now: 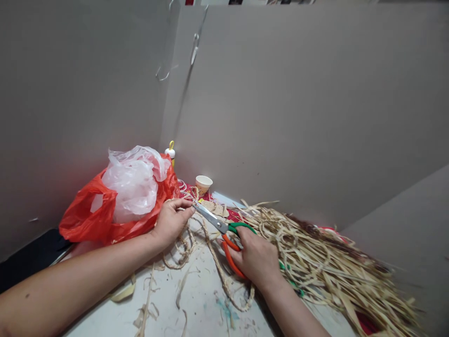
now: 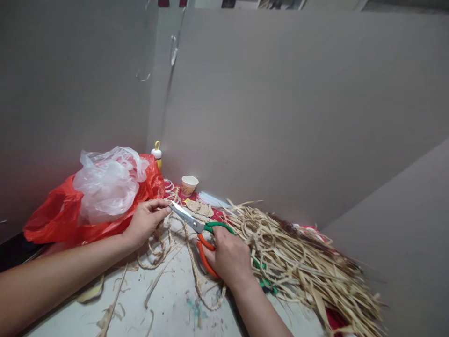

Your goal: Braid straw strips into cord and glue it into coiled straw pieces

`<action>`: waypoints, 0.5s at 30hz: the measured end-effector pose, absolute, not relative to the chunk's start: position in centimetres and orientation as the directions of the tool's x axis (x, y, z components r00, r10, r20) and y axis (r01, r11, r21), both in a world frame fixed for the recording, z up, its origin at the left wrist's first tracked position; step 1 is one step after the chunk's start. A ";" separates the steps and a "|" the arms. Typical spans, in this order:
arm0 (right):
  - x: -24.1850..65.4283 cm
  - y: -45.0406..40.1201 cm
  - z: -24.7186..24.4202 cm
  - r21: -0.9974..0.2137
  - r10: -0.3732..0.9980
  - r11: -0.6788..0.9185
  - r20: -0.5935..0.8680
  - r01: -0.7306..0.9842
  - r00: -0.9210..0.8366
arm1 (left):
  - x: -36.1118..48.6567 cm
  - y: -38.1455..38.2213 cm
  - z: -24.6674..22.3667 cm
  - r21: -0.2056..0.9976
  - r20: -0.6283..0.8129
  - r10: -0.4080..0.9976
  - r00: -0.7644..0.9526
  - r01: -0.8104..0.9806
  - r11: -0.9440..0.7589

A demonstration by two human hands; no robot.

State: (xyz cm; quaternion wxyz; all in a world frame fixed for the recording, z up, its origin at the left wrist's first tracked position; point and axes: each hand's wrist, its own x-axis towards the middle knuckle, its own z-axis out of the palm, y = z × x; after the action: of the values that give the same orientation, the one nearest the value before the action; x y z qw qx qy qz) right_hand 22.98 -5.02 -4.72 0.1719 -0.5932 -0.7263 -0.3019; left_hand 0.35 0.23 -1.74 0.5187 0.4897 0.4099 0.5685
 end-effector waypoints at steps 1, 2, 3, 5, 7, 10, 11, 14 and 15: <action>23.0 -5.0 -4.7 0.237 0.758 0.111 0.608 0.965 -0.236 | 0.4 0.2 -1.7 0.975 0.131 0.991 0.023 -0.185 -0.124; 23.0 -5.0 -4.8 0.238 0.758 0.110 0.608 0.965 -0.237 | 0.4 0.2 -1.7 0.975 0.128 0.991 0.028 -0.185 -0.121; 23.0 -5.0 -4.8 0.236 0.758 0.112 0.608 0.965 -0.236 | 0.4 0.2 -1.7 0.975 0.122 0.992 0.034 -0.192 -0.114; 23.1 -4.9 -4.9 0.228 0.757 0.123 0.608 0.966 -0.240 | 0.4 0.2 -1.6 0.972 0.106 0.993 0.046 -0.214 -0.093; 23.1 -4.9 -4.9 0.212 0.749 0.139 0.617 0.967 -0.243 | 0.4 0.1 -1.6 0.969 0.098 0.994 0.049 -0.230 -0.085; 23.2 -4.9 -4.9 0.193 0.729 0.153 0.640 0.969 -0.242 | 0.5 0.3 -1.9 0.969 0.106 0.994 0.033 -0.227 -0.096; 23.1 -4.9 -4.9 0.193 0.723 0.152 0.647 0.969 -0.243 | 0.5 0.4 -2.0 0.970 0.108 0.994 0.029 -0.223 -0.098; 23.0 -5.0 -4.7 0.211 0.705 0.149 0.662 0.966 -0.253 | 0.5 0.6 -2.2 0.970 0.109 0.994 0.019 -0.222 -0.102; 23.0 -5.0 -4.6 0.217 0.698 0.149 0.667 0.965 -0.258 | 0.5 0.7 -2.3 0.969 0.108 0.994 0.015 -0.223 -0.102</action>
State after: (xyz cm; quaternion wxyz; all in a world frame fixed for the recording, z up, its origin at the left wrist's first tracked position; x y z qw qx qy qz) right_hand 23.02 -5.02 -4.62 0.2113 -0.5711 -0.7280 -0.3151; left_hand 0.48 0.68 -2.27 0.5323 0.4738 0.4070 0.5715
